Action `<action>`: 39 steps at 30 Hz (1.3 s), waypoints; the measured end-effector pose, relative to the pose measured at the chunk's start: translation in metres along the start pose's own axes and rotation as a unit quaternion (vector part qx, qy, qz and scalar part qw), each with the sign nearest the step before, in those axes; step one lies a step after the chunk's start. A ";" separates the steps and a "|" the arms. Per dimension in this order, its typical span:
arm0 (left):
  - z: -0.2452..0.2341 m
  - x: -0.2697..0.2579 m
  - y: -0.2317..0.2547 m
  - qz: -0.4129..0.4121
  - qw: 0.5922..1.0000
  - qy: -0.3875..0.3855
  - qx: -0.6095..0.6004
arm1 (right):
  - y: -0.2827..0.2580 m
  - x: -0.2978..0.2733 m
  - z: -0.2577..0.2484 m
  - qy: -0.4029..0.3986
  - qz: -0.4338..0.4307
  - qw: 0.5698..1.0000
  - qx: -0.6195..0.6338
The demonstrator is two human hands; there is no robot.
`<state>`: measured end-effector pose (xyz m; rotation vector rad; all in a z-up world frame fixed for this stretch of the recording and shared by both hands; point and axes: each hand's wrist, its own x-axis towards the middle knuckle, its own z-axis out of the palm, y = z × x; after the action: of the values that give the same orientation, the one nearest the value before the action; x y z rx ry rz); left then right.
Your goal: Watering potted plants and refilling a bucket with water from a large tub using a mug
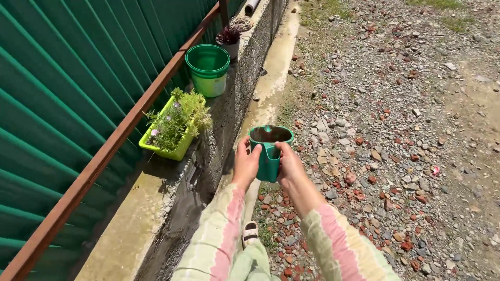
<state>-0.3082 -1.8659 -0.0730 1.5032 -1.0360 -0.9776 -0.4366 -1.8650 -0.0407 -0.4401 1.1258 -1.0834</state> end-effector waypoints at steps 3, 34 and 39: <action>0.024 0.096 -0.023 0.003 0.997 0.046 -0.067 | -0.025 0.065 0.040 0.037 -0.018 0.999 0.015; 0.146 0.578 -0.206 -0.359 0.655 0.531 -0.400 | -0.273 0.650 0.094 -0.135 0.117 0.982 -0.062; 0.243 0.634 -0.213 -0.541 0.730 0.285 -0.306 | -0.378 0.693 0.031 -0.038 0.099 0.992 -0.067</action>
<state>-0.3216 -2.5156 -0.3631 1.5911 0.7186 -1.2912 -0.5691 -2.6420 -0.0891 -0.4603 1.1534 -0.8157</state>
